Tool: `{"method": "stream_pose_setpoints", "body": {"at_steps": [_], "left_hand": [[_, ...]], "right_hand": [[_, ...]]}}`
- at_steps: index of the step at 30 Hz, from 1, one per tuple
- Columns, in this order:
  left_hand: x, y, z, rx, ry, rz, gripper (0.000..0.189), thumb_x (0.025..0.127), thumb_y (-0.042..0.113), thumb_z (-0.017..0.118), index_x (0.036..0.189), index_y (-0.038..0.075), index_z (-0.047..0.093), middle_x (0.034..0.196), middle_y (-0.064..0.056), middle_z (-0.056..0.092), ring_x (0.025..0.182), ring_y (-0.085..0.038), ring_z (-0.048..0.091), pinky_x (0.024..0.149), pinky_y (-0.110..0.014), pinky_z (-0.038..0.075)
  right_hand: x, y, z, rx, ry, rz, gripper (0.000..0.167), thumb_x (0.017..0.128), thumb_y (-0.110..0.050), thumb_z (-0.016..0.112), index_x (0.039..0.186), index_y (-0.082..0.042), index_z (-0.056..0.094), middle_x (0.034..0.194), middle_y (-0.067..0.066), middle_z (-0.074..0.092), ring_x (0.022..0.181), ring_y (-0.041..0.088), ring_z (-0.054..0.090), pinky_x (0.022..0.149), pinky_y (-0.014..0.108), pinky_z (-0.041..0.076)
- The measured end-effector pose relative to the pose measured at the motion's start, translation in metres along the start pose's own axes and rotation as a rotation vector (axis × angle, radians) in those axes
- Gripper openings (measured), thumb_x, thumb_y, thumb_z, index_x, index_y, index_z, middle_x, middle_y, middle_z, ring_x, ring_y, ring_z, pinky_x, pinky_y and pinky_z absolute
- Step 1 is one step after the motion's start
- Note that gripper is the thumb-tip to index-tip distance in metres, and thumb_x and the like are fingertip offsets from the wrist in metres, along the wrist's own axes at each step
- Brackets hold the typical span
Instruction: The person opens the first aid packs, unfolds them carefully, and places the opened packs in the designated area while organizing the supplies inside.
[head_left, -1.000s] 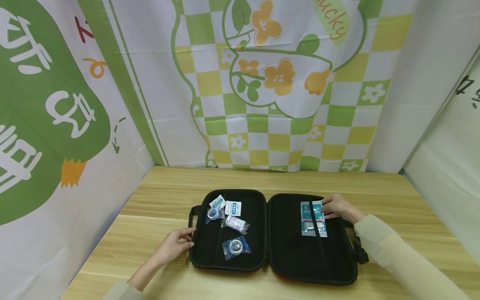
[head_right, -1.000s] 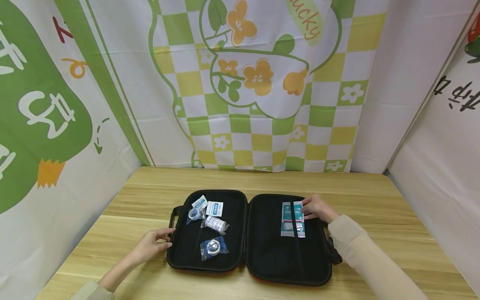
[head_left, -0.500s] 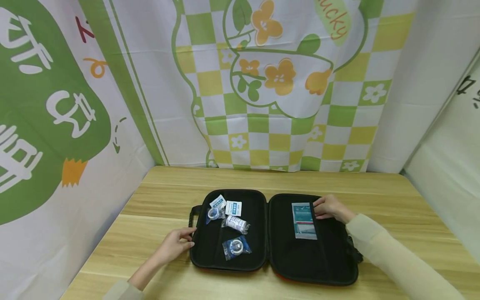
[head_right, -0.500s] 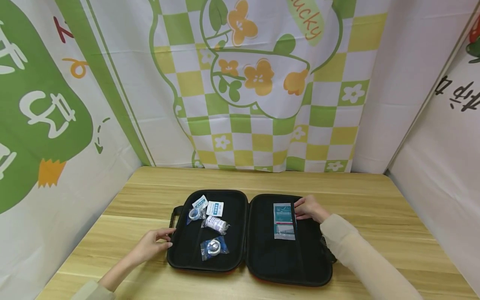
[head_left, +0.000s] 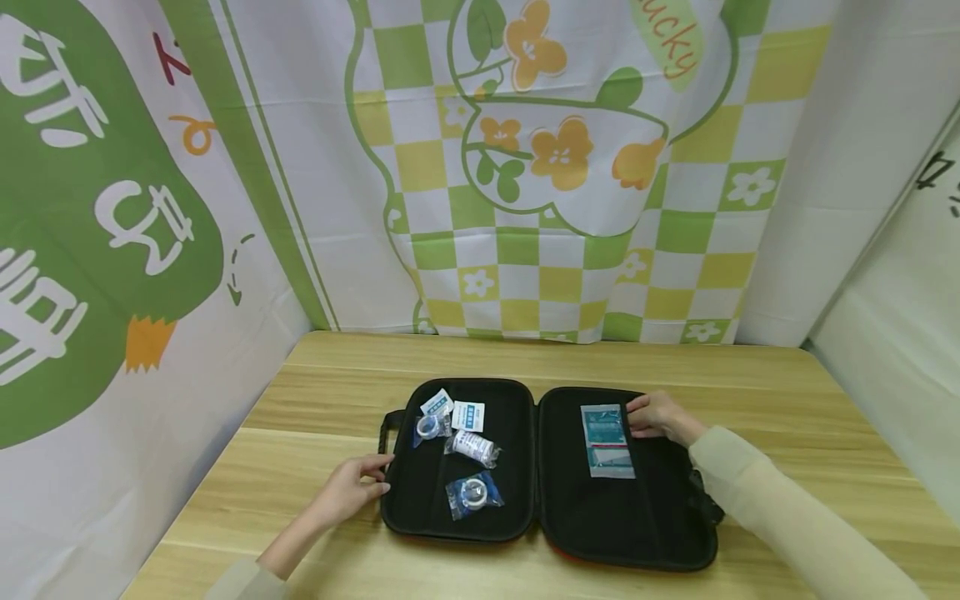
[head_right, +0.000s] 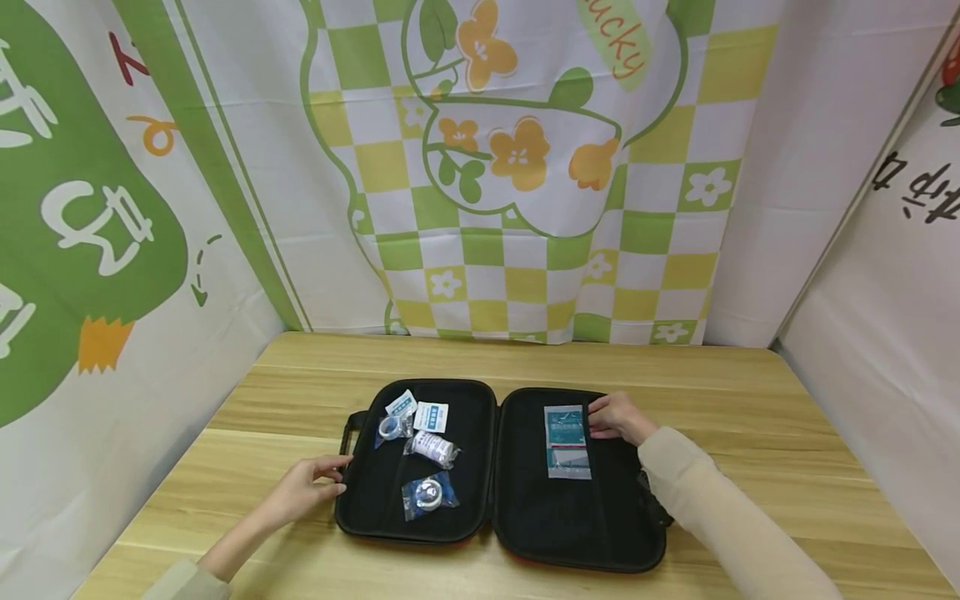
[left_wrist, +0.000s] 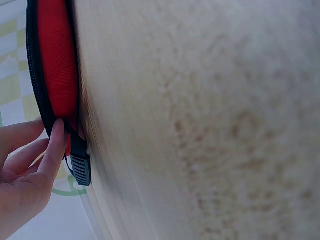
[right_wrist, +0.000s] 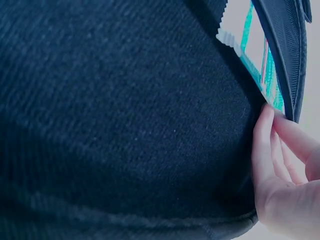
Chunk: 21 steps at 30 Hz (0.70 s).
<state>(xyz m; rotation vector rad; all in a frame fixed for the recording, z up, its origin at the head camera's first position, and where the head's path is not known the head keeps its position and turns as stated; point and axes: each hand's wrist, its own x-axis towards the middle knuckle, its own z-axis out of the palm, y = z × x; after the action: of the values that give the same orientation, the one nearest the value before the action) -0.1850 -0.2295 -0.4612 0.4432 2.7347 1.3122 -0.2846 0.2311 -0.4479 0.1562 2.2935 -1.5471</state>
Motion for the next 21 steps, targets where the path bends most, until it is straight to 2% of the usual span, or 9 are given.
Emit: {"method": "stream_pose_setpoints", "body": {"at_steps": [7, 17, 21], "left_hand": [[0.0002, 0.0005, 0.0005, 0.008, 0.004, 0.0, 0.04, 0.075, -0.005, 0.062, 0.113, -0.012, 0.053, 0.112, -0.026, 0.053, 0.084, -0.028, 0.058, 0.06, -0.02, 0.044], [0.0012, -0.0011, 0.0009, 0.023, 0.005, 0.006, 0.04, 0.075, -0.006, 0.061, 0.113, -0.013, 0.053, 0.112, -0.027, 0.053, 0.084, -0.029, 0.058, 0.061, -0.02, 0.044], [0.0007, -0.0003, 0.0011, 0.032, 0.012, 0.009, 0.039, 0.074, -0.006, 0.061, 0.112, -0.013, 0.053, 0.111, -0.026, 0.054, 0.083, -0.028, 0.058, 0.061, -0.019, 0.044]], "right_hand": [[0.0027, 0.0009, -0.002, 0.07, -0.024, 0.042, 0.035, 0.082, 0.009, 0.05, 0.112, 0.022, 0.038, 0.068, 0.004, 0.059, 0.061, 0.013, 0.058, 0.062, 0.03, 0.052], [0.0047, 0.0007, -0.0019, 0.025, -0.053, 0.039, 0.043, 0.082, 0.008, 0.052, 0.118, 0.022, 0.033, 0.079, 0.006, 0.06, 0.066, 0.013, 0.058, 0.067, 0.032, 0.051], [0.0043, 0.0014, -0.0017, 0.012, -0.055, 0.023, 0.044, 0.082, 0.009, 0.052, 0.118, 0.023, 0.032, 0.084, 0.012, 0.06, 0.068, 0.013, 0.058, 0.067, 0.032, 0.051]]}}
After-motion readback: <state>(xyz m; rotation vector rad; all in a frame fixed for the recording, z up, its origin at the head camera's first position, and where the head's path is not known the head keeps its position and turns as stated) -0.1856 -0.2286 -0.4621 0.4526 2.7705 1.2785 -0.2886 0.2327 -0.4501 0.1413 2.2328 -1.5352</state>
